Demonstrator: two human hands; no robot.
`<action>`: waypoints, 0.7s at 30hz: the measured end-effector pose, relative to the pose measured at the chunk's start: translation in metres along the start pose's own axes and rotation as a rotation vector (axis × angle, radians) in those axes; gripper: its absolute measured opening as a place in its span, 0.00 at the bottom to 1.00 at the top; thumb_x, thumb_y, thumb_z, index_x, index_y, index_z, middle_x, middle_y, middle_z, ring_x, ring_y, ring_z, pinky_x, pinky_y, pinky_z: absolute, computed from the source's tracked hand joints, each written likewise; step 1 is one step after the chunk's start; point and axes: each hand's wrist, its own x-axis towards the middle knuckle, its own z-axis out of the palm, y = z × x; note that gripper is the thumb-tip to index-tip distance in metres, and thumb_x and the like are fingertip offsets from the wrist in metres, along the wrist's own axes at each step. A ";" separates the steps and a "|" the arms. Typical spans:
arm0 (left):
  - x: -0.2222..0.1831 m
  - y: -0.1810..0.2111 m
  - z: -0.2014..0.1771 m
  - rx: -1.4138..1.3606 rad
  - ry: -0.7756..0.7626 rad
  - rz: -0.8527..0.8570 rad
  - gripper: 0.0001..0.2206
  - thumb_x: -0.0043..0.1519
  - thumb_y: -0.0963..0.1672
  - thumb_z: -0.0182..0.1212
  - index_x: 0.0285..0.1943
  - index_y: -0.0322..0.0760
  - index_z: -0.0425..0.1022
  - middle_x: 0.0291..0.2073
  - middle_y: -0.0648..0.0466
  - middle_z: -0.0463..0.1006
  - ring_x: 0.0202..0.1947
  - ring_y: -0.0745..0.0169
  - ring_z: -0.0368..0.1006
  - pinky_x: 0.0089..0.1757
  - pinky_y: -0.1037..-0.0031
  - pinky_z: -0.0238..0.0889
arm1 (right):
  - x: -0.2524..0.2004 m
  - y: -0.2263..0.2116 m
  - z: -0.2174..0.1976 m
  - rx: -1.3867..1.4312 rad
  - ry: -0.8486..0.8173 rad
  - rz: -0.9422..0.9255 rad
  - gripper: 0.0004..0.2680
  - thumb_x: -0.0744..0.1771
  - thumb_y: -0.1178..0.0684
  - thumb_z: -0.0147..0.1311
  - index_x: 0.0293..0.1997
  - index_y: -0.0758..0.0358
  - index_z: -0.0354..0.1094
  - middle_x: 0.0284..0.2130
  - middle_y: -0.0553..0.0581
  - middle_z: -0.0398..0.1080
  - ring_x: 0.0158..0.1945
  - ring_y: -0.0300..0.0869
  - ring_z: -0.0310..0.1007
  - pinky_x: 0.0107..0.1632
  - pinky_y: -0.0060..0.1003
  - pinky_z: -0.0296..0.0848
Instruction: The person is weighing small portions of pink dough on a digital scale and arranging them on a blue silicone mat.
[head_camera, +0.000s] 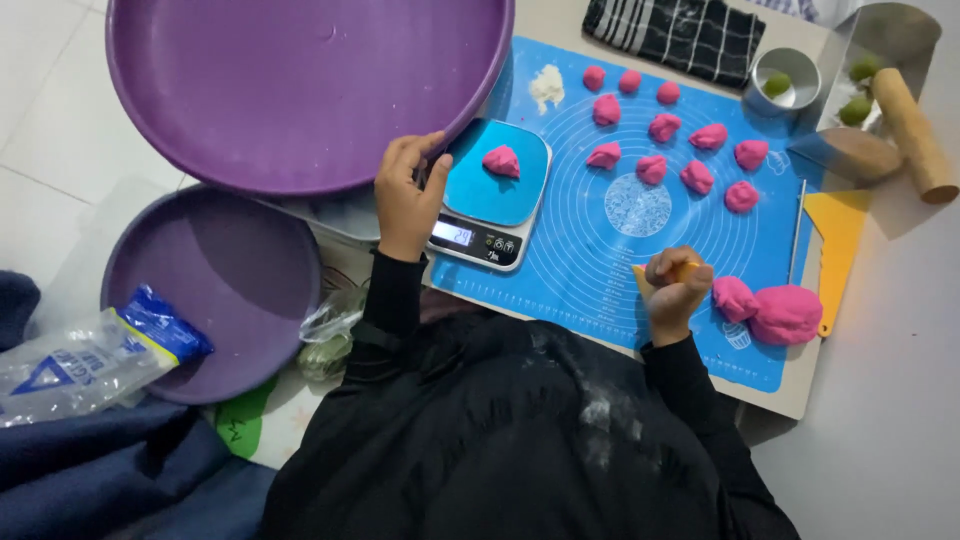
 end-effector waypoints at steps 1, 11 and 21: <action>0.000 -0.001 0.000 -0.001 -0.002 -0.007 0.12 0.69 0.48 0.63 0.57 0.42 0.81 0.45 0.50 0.76 0.41 0.48 0.78 0.43 0.62 0.73 | 0.000 0.001 0.000 -0.004 -0.001 0.005 0.27 0.72 0.26 0.23 0.23 0.57 0.55 0.12 0.45 0.43 0.13 0.32 0.42 0.21 0.26 0.44; -0.018 -0.017 0.052 0.284 -0.213 0.163 0.19 0.62 0.50 0.68 0.61 0.42 0.77 0.48 0.46 0.75 0.50 0.38 0.72 0.47 0.51 0.67 | -0.003 0.000 0.005 -0.022 -0.001 -0.058 0.27 0.72 0.27 0.22 0.23 0.58 0.56 0.13 0.44 0.43 0.13 0.31 0.44 0.20 0.26 0.42; -0.025 -0.013 0.095 0.465 -0.162 0.293 0.25 0.60 0.49 0.70 0.64 0.37 0.73 0.58 0.43 0.70 0.57 0.40 0.63 0.54 0.53 0.61 | -0.005 -0.016 0.019 -0.123 -0.004 -0.085 0.27 0.72 0.29 0.27 0.20 0.57 0.58 0.12 0.46 0.51 0.15 0.29 0.44 0.19 0.25 0.42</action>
